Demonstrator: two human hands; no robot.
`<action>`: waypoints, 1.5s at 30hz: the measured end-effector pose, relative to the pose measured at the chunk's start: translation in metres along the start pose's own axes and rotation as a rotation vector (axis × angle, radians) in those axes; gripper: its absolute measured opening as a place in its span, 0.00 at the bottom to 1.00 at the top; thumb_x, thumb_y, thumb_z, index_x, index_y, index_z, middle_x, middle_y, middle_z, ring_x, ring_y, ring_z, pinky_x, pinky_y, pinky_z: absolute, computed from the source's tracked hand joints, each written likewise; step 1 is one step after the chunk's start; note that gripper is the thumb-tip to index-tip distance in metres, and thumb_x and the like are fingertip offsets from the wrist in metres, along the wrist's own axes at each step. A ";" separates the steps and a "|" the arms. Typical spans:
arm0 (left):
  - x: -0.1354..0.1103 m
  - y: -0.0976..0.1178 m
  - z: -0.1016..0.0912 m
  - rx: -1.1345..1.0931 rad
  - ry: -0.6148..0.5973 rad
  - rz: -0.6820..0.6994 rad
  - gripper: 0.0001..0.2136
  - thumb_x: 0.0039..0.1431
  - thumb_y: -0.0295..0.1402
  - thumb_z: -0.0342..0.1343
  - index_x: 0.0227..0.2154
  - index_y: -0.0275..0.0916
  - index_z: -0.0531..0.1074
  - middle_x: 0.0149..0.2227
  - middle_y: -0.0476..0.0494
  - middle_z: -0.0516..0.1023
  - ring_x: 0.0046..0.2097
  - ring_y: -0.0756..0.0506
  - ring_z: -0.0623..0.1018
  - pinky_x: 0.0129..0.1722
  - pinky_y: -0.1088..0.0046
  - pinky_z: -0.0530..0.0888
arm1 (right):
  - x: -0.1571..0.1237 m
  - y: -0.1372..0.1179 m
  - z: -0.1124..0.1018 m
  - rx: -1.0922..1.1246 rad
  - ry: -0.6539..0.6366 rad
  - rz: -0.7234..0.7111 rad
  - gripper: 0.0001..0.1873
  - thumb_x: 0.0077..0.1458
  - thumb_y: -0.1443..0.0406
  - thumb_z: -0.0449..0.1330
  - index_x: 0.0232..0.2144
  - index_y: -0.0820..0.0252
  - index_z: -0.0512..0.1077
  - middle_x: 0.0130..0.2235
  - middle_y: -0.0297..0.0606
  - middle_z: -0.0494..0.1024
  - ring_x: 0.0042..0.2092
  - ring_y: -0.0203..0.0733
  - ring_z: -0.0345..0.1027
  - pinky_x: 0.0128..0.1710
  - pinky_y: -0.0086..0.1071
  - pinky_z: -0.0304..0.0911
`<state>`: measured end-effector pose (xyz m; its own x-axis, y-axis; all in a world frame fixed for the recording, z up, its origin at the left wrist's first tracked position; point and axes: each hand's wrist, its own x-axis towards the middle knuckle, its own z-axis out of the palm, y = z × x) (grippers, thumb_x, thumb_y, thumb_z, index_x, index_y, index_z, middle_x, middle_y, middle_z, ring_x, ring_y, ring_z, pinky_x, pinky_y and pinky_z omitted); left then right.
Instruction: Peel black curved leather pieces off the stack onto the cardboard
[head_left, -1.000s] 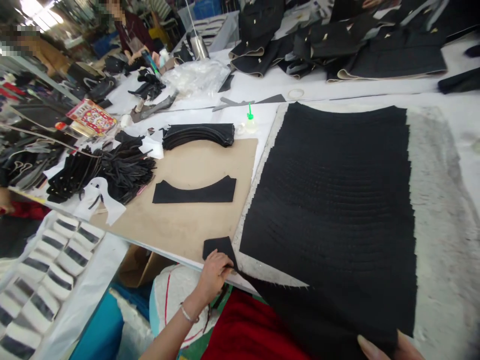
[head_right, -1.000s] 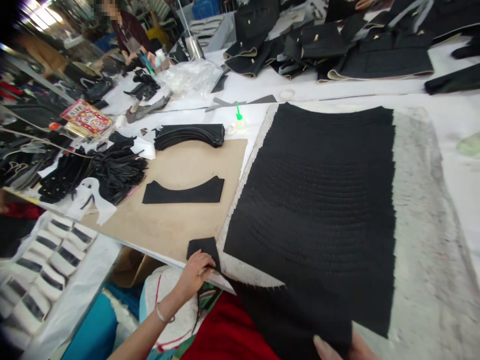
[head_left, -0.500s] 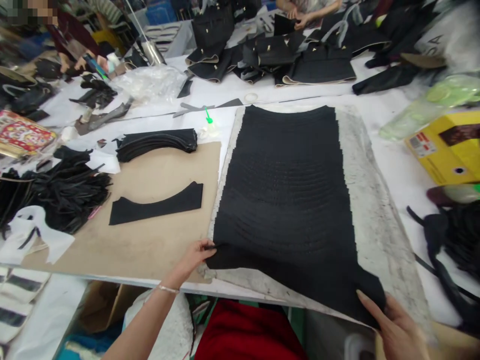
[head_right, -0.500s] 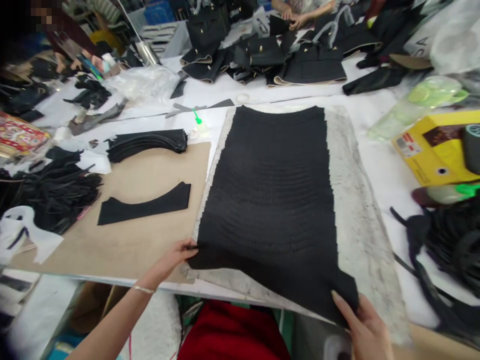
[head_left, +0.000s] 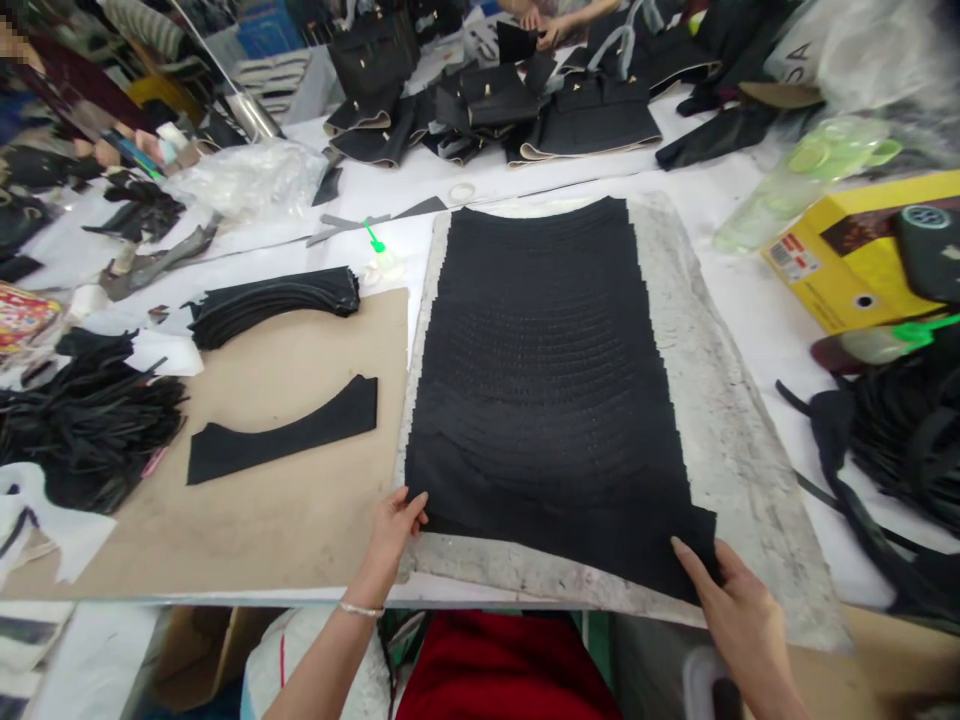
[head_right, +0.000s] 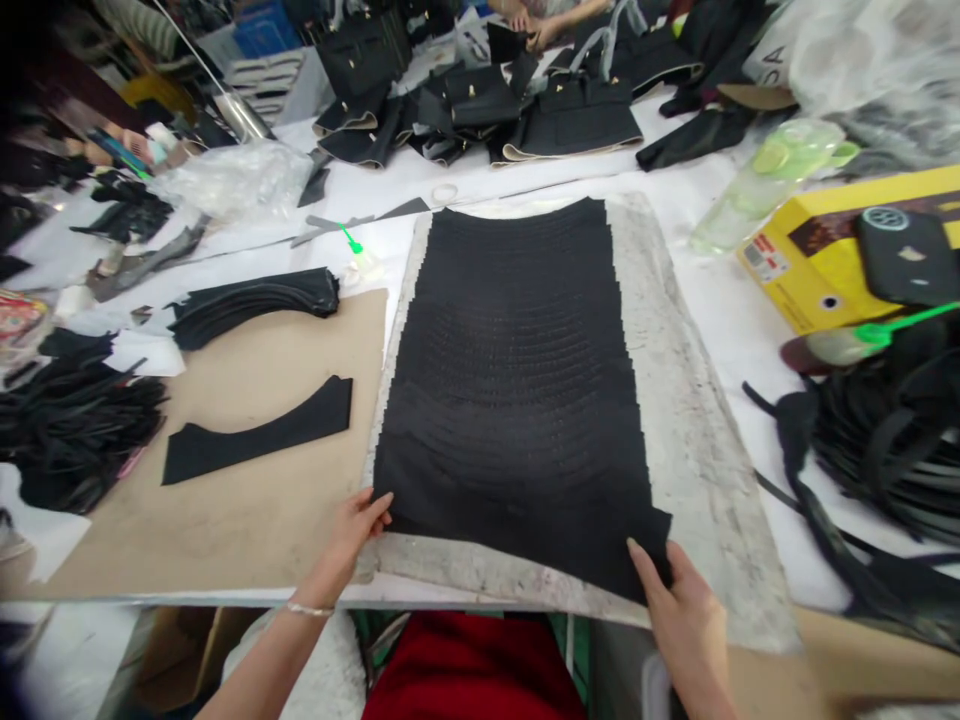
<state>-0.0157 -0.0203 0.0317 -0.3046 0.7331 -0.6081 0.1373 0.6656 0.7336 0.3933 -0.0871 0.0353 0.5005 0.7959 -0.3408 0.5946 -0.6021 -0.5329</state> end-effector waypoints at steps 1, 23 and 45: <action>-0.004 0.005 -0.001 -0.015 0.005 0.010 0.22 0.41 0.54 0.62 0.20 0.38 0.65 0.17 0.49 0.70 0.19 0.52 0.64 0.20 0.77 0.60 | 0.000 -0.001 -0.003 0.013 0.004 -0.008 0.28 0.50 0.37 0.54 0.21 0.53 0.57 0.18 0.28 0.58 0.24 0.41 0.57 0.25 0.34 0.54; -0.029 -0.046 -0.008 0.086 0.086 -0.203 0.31 0.29 0.62 0.64 0.23 0.39 0.64 0.16 0.49 0.71 0.17 0.50 0.66 0.16 0.77 0.59 | 0.010 -0.006 0.002 0.019 0.025 -0.060 0.21 0.57 0.44 0.50 0.26 0.52 0.58 0.18 0.25 0.55 0.22 0.40 0.54 0.26 0.35 0.48; -0.020 -0.057 -0.003 0.125 0.071 -0.085 0.27 0.35 0.61 0.60 0.21 0.40 0.64 0.13 0.52 0.66 0.16 0.52 0.63 0.17 0.76 0.59 | 0.020 0.011 0.010 -0.136 -0.005 0.062 0.24 0.48 0.38 0.49 0.24 0.50 0.57 0.17 0.28 0.61 0.24 0.48 0.63 0.27 0.39 0.54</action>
<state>-0.0202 -0.0727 0.0030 -0.3855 0.6645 -0.6401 0.2230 0.7403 0.6342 0.4041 -0.0774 0.0150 0.5355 0.7573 -0.3738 0.6429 -0.6526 -0.4011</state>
